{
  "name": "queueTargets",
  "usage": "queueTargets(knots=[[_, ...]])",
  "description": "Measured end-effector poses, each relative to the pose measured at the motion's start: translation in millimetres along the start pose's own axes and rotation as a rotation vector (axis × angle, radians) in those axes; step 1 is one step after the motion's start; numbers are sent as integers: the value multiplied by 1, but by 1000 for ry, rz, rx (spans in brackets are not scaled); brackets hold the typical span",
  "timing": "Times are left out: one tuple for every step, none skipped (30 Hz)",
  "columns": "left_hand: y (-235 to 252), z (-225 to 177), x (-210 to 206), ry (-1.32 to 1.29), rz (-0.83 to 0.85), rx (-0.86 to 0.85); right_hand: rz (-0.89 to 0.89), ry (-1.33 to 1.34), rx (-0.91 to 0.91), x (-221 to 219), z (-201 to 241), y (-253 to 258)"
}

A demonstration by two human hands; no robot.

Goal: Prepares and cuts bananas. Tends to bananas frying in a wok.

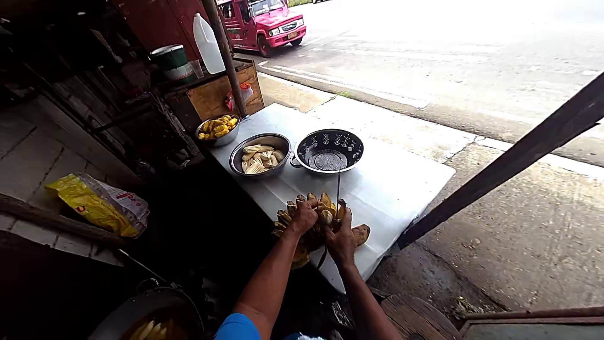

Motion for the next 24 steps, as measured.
queueTargets(knots=[[-1, 0, 2, 12, 20, 11, 44, -45, -24, 2, 3, 4], [-2, 0, 3, 8, 42, 17, 78, -38, -54, 5, 4, 10], [-2, 1, 4, -20, 63, 11, 106, 26, -83, 9, 2, 16], [-4, 3, 5, -63, 89, 1, 124, 131, -120, 13, 2, 21], [-8, 4, 6, -117, 120, -6, 130, 256, -163, 17, 4, 22], [-15, 4, 6, -176, 144, -11, 135, 383, -203, 22, 10, 20], [-24, 4, 6, -247, 149, -12, 154, 463, -230, 27, 18, 15], [-35, 4, 4, -319, 130, -11, 181, 481, -236, 31, 26, 7], [-48, 3, -1, -394, 76, -21, 212, 457, -224, 34, 34, -2], [-59, 1, -6, -478, 14, -29, 246, 412, -203, 33, 41, -12], [-72, -3, -10, -587, -33, -26, 288, 363, -169, 29, 47, -21], [-82, -7, -14, -727, -73, -12, 338, 311, -120, 24, 50, -31], [-90, -11, -18, -867, -146, 35, 381, 249, -57, 18, 52, -39], [-96, -12, -19, -994, -218, 101, 406, 187, 18, 15, 53, -46], [-100, -10, -16, -1098, -269, 163, 415, 114, 87, 14, 54, -52], [-105, -6, -12, -1174, -294, 195, 409, 18, 151, 16, 55, -58], [-110, 1, -7, -1239, -292, 192, 400, -90, 202, 20, 55, -64], [-116, 8, -2, -1297, -264, 155, 402, -196, 236, 24, 54, -71], [-122, 14, 3, -1333, -223, 110, 412, -283, 255, 26, 52, -77], [-126, 18, 8, -1349, -183, 73, 438, -344, 252, 27, 51, -83], [-131, 21, 11, -1339, -144, 44, 476, -386, 233, 28, 51, -90], [-135, 24, 12, -1304, -119, 25, 507, -410, 223, 28, 52, -96], [-138, 26, 12, -1276, -95, 5, 527, -427, 220, 27, 54, -101], [-141, 27, 12, -1272, -81, -6, 545, -446, 218, 25, 56, -105]])
Point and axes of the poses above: each hand's wrist, its own y-axis towards the middle knuckle, its own x-axis out of the back of the hand, z = x × y, the point moved 1 cm from there along y, towards the middle knuckle, and after that the axes turned 9 degrees about y, right-handed, at the moved point
